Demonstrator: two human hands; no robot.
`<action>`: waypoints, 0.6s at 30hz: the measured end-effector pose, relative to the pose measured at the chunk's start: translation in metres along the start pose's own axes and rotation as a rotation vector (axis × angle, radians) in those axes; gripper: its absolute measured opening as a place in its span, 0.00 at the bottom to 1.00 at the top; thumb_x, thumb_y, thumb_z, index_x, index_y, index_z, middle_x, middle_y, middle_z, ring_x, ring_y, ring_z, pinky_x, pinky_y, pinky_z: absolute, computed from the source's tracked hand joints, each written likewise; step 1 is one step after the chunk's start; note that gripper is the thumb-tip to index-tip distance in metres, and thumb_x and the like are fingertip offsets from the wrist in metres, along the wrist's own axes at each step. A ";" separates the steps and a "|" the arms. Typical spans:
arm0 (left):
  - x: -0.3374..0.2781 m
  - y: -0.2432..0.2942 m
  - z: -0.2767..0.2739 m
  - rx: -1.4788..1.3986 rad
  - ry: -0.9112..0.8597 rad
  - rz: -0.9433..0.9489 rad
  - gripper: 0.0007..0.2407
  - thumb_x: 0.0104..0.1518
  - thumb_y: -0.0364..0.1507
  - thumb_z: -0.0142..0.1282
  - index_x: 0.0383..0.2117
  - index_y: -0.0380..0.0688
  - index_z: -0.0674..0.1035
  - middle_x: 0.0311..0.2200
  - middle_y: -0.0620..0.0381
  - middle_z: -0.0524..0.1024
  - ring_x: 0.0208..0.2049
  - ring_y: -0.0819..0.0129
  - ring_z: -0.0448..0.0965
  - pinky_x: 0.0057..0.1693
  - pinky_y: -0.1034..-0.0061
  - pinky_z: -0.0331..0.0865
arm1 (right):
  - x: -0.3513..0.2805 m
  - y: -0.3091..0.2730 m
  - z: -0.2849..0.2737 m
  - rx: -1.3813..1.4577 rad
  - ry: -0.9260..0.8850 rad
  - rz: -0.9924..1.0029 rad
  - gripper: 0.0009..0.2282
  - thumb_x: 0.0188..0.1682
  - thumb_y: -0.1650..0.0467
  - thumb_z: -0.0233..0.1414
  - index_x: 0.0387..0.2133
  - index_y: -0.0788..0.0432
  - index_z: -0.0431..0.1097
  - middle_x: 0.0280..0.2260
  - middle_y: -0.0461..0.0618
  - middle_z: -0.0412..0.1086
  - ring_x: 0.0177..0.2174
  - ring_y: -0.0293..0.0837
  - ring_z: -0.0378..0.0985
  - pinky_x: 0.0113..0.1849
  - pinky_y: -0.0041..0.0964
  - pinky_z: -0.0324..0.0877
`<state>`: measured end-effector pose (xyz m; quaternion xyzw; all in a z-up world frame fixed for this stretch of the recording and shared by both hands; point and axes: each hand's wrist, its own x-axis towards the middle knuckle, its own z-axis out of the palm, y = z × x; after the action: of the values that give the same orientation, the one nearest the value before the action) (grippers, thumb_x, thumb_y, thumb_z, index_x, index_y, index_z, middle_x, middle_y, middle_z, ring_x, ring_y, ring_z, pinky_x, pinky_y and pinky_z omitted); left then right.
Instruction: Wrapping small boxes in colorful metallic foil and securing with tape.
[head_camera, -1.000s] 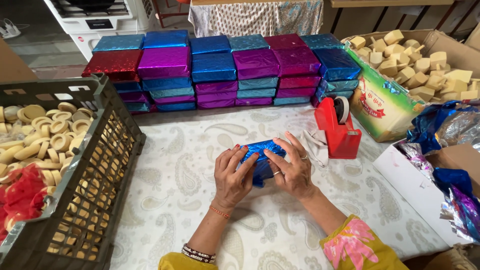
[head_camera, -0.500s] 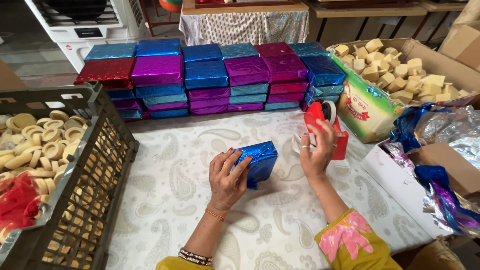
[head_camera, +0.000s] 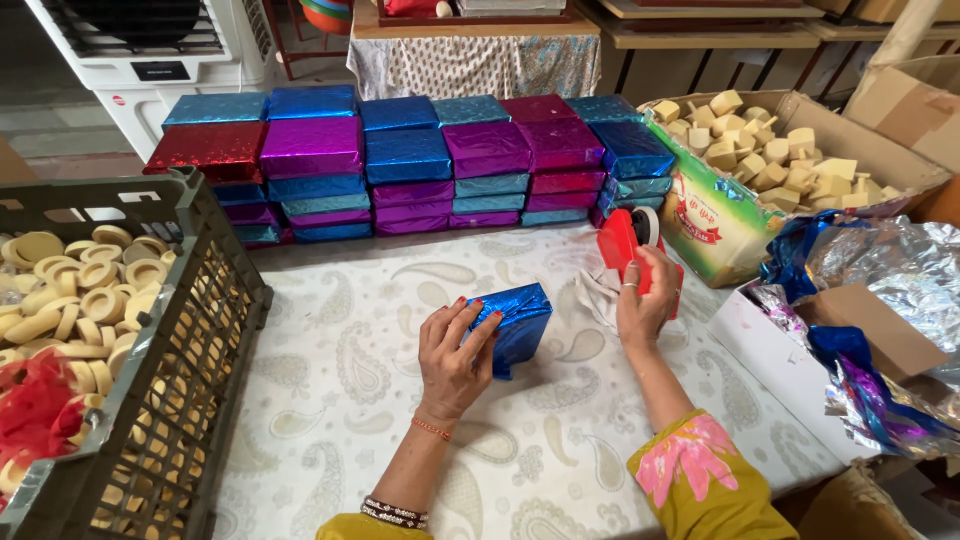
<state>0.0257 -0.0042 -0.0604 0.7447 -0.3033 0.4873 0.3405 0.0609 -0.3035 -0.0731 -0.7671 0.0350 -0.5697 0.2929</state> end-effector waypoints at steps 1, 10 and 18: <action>0.000 0.000 -0.001 -0.004 0.004 0.001 0.12 0.53 0.23 0.64 0.44 0.51 0.83 0.48 0.55 0.79 0.54 0.57 0.75 0.61 0.59 0.67 | 0.003 0.002 -0.002 -0.003 0.003 -0.004 0.11 0.50 0.76 0.54 0.46 0.61 0.72 0.50 0.54 0.71 0.53 0.55 0.70 0.56 0.48 0.63; 0.001 0.000 0.001 -0.034 0.018 -0.017 0.13 0.52 0.23 0.64 0.44 0.50 0.83 0.48 0.55 0.79 0.54 0.56 0.75 0.60 0.59 0.67 | 0.045 0.079 -0.037 -0.074 0.042 0.140 0.04 0.51 0.74 0.55 0.37 0.60 0.75 0.43 0.54 0.74 0.44 0.52 0.77 0.45 0.42 0.73; -0.001 -0.001 0.001 -0.012 0.006 -0.008 0.13 0.52 0.23 0.64 0.44 0.50 0.83 0.48 0.55 0.79 0.54 0.57 0.75 0.59 0.59 0.67 | 0.076 0.120 -0.041 -0.394 -0.541 0.508 0.15 0.49 0.60 0.56 0.37 0.58 0.81 0.31 0.59 0.79 0.34 0.53 0.81 0.40 0.43 0.71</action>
<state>0.0270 -0.0046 -0.0622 0.7425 -0.3020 0.4863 0.3480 0.0840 -0.4490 -0.0590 -0.8974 0.2530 -0.2399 0.2704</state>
